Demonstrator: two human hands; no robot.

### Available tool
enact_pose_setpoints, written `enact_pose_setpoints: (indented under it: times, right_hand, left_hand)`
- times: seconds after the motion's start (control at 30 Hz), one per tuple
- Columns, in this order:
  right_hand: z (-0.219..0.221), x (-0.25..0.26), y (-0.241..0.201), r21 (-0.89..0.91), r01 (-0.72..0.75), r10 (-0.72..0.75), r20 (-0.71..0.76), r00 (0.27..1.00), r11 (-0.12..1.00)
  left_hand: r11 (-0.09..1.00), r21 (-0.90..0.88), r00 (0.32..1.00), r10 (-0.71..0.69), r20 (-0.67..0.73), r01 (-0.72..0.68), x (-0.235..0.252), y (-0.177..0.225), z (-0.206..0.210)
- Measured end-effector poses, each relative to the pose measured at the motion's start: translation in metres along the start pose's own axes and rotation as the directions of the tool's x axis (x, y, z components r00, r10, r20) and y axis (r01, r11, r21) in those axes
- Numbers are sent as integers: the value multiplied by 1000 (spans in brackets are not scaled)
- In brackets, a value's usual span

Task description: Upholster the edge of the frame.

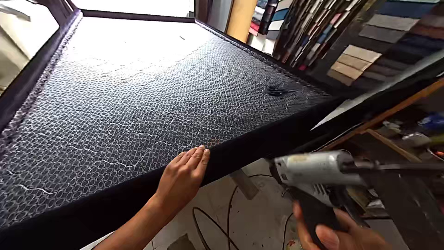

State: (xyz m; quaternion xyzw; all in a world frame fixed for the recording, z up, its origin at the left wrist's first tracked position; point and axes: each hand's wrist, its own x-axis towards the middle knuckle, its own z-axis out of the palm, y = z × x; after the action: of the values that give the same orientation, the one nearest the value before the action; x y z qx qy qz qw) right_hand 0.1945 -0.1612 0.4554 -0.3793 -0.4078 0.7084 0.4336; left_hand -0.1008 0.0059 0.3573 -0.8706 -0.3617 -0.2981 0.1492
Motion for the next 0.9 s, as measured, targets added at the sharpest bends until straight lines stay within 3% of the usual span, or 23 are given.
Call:
enact_pose_setpoints:
  times: [0.13, 0.27, 0.43, 0.53, 0.57, 0.67, 0.83, 0.9]
  right_hand:
    - [13, 84, -37, -45, -177, 182, 143, 973, 983]
    - [-8, 148, -19, -89, -358, 369, 219, 903, 929]
    - [-5, 144, -47, -40, -399, 393, 293, 872, 916]
    - [-2, 144, -32, -160, -422, 447, 175, 877, 892]
    - [1, 145, -32, -148, -410, 432, 184, 883, 900]
    - [15, 154, -37, -39, -368, 354, 388, 851, 929]
    - [25, 164, -14, -200, -365, 414, 354, 839, 909]
    - [30, 163, -19, -132, -356, 379, 372, 847, 925]
  left_hand:
    - [998, 34, 998, -50, -29, 50, -22, -15, -15]
    - [995, 36, 995, -86, -42, 88, -38, -25, -20]
    - [981, 125, 988, -152, 22, 148, -37, -17, -14]
    - [985, 104, 988, -144, 47, 139, -28, -15, -12]
    - [988, 75, 991, -135, 22, 133, -29, -18, -12]
    - [987, -21, 983, -159, -93, 158, -43, -25, -15]
    - [978, -53, 965, -206, -161, 200, -55, -34, -23]
    - [982, -50, 969, -189, -161, 183, -55, -36, -22]
